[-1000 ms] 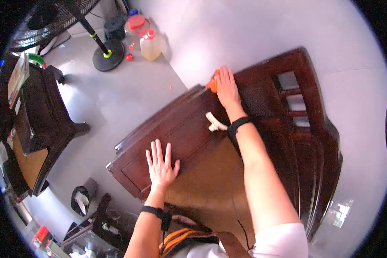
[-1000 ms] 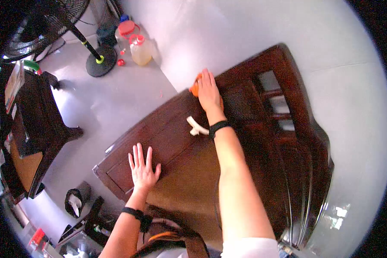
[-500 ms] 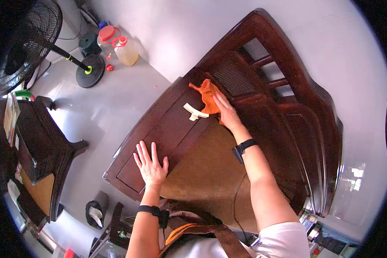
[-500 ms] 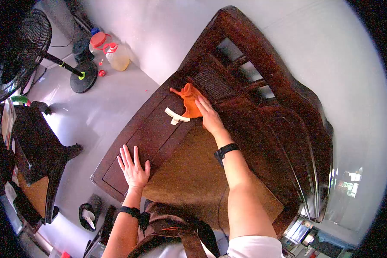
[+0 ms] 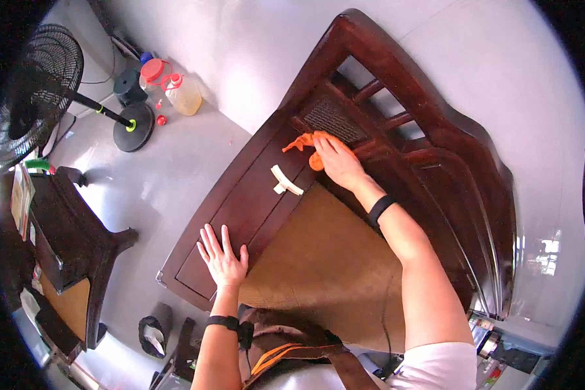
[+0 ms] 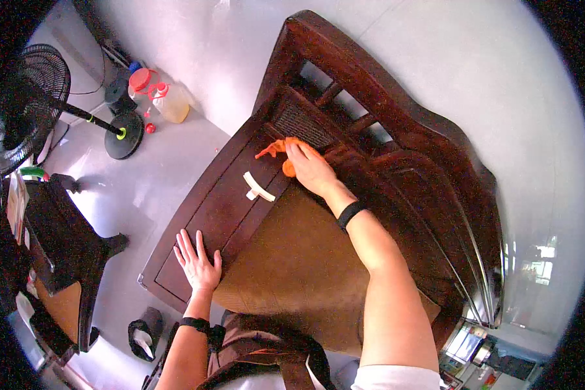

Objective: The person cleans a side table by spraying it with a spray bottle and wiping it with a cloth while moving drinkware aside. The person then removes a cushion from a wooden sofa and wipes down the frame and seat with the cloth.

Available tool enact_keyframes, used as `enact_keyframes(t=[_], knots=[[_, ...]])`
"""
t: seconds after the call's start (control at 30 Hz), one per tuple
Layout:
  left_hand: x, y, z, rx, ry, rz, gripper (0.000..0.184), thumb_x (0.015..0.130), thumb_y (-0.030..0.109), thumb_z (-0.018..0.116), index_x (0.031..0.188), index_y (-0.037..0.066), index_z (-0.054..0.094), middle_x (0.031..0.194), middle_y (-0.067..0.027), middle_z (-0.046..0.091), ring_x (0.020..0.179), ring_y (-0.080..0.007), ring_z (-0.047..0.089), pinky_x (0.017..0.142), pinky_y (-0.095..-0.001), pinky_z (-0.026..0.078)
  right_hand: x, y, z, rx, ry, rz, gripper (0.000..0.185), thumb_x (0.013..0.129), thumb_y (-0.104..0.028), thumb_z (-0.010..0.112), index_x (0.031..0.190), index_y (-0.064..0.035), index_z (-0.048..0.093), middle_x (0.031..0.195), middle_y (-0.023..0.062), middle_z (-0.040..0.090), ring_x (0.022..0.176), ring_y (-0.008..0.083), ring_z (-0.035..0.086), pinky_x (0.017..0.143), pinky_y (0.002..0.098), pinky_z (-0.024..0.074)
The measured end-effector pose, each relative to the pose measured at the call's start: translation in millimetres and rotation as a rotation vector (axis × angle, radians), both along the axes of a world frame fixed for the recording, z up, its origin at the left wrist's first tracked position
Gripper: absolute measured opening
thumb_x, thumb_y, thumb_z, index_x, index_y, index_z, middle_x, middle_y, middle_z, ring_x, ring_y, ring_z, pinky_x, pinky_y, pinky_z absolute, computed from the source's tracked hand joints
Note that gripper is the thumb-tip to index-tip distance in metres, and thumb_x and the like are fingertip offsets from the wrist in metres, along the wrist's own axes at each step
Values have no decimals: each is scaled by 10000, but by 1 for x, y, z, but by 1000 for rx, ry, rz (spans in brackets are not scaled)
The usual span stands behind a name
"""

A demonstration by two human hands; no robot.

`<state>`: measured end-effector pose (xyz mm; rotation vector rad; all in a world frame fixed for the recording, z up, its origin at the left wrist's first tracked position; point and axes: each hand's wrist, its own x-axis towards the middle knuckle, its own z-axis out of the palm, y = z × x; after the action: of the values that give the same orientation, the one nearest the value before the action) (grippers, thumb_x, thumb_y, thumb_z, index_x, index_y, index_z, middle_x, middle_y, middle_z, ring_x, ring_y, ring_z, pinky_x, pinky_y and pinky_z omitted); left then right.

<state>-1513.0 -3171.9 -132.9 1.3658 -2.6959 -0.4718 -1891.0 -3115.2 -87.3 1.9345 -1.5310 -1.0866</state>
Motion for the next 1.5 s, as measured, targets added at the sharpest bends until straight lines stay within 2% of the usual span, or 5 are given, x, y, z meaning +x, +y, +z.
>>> enact_keyframes(t=[0.7,0.97,1.1,1.3,1.5], knots=[[-1,10,-4,-145,-12,-46,699,865,313,598,1466,93,316,1563,-198,160,1452,-356,135,1171,-507,118,-21,231,97,-469,52,-301,533,884,-221,507,1414,-187,457,1514,-31,322,1418,175,260,1169,453,178],[-2,11,-8,-186,-12,-54,679,890,301,575,1473,91,297,1564,-198,154,1454,-353,129,1172,-504,116,7,431,83,-293,107,-856,479,888,-153,478,1343,-3,483,1434,125,387,1398,341,268,1155,523,211],[0,16,-7,-192,-33,-59,669,897,306,563,1473,92,298,1562,-199,160,1453,-354,133,1173,-499,116,23,316,56,-934,-229,-877,264,843,-63,541,1064,80,526,1214,291,478,1188,460,432,1035,538,358],[0,15,-15,-256,-20,-74,663,881,302,580,1455,77,337,1547,-206,204,1442,-359,172,1168,-507,143,24,162,25,-2020,-871,-773,339,993,-190,416,1246,26,355,1257,216,377,1153,350,424,1059,528,288],[7,16,-35,-327,-43,-103,580,939,320,523,1466,151,350,1538,-182,251,1424,-352,228,1147,-513,192,-15,224,67,-800,-288,-217,431,857,-186,532,1269,-60,540,1313,76,491,1260,259,439,1057,386,411]])
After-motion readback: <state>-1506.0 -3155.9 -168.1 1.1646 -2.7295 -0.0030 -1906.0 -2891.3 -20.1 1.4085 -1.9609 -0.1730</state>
